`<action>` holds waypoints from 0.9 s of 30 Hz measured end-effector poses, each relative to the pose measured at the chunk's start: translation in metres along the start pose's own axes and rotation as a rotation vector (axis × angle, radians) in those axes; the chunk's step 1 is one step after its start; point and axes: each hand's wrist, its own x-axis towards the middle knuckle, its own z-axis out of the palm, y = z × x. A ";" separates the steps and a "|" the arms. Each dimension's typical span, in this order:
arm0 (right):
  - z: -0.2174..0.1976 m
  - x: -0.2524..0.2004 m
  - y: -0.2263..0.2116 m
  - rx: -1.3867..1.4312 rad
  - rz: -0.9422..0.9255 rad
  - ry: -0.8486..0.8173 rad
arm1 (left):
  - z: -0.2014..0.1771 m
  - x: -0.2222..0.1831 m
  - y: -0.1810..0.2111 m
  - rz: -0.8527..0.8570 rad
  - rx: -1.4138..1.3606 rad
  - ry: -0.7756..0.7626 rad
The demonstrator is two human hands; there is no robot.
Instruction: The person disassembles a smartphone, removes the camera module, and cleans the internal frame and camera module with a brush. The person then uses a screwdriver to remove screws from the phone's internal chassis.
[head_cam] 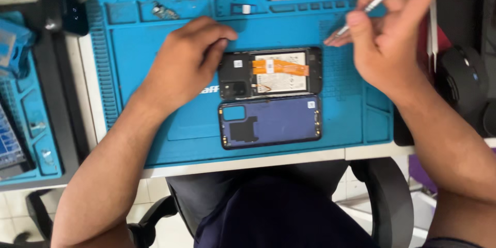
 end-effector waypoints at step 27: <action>0.023 0.015 -0.028 -0.199 -0.265 -0.128 | -0.001 0.003 0.003 0.013 0.033 -0.034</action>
